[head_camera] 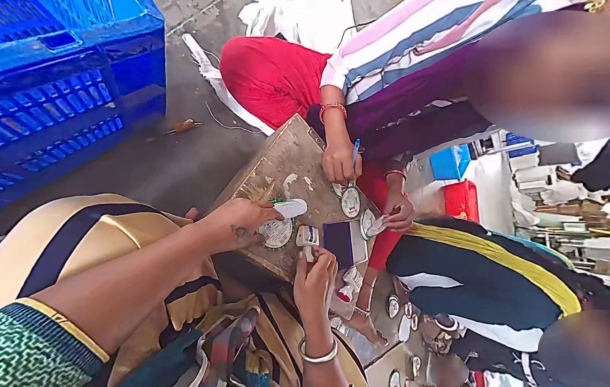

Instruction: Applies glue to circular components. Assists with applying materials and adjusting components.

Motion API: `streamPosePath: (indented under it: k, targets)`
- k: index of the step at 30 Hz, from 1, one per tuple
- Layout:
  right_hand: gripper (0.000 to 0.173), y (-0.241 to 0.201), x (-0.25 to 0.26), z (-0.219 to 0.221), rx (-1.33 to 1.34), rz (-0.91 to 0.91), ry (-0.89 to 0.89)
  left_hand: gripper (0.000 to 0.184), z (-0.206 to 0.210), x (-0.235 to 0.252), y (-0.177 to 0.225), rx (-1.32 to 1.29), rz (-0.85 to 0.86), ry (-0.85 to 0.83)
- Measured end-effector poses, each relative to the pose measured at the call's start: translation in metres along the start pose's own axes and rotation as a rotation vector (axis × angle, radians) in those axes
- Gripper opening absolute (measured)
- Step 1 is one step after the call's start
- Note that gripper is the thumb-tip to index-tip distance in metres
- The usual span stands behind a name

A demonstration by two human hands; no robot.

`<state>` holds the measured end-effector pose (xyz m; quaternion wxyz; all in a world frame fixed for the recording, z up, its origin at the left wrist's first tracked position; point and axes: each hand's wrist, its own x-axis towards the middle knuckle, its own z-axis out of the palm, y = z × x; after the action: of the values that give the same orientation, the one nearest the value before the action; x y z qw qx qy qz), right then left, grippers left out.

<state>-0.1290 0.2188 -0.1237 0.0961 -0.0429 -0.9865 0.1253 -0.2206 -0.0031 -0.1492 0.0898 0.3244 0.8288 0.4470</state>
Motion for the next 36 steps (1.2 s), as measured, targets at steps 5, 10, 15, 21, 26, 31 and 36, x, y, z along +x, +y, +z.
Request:
streamPosePath:
  k: [5,10,15,21,26,31,36]
  targets:
    - [0.058,0.055,-0.018,-0.041,0.043,0.474,0.189,0.041,-0.001,0.002,0.002,0.027,-0.037,-0.031]
    - [0.052,0.080,-0.028,-0.040,0.034,0.846,-0.024,0.042,0.000,0.001,0.002,0.015,-0.011,-0.008]
    - [0.043,0.076,-0.007,-0.073,0.045,0.710,0.052,0.045,-0.006,0.003,0.008,0.008,-0.089,-0.086]
    - [0.036,0.037,0.056,-0.103,-0.080,0.335,-0.028,0.045,0.000,0.001,0.006,0.006,-0.040,-0.023]
    - [0.042,0.030,0.092,-0.062,-0.271,0.453,-0.310,0.048,-0.005,0.004,0.007,-0.012,-0.065,-0.078]
    - [0.031,0.008,0.080,-0.081,-0.110,0.165,-0.077,0.050,-0.006,0.003,0.006,-0.047,-0.058,-0.058]
    - [0.028,-0.058,0.061,-0.069,0.056,-0.161,-0.075,0.058,-0.001,0.002,0.005,-0.016,-0.023,0.008]
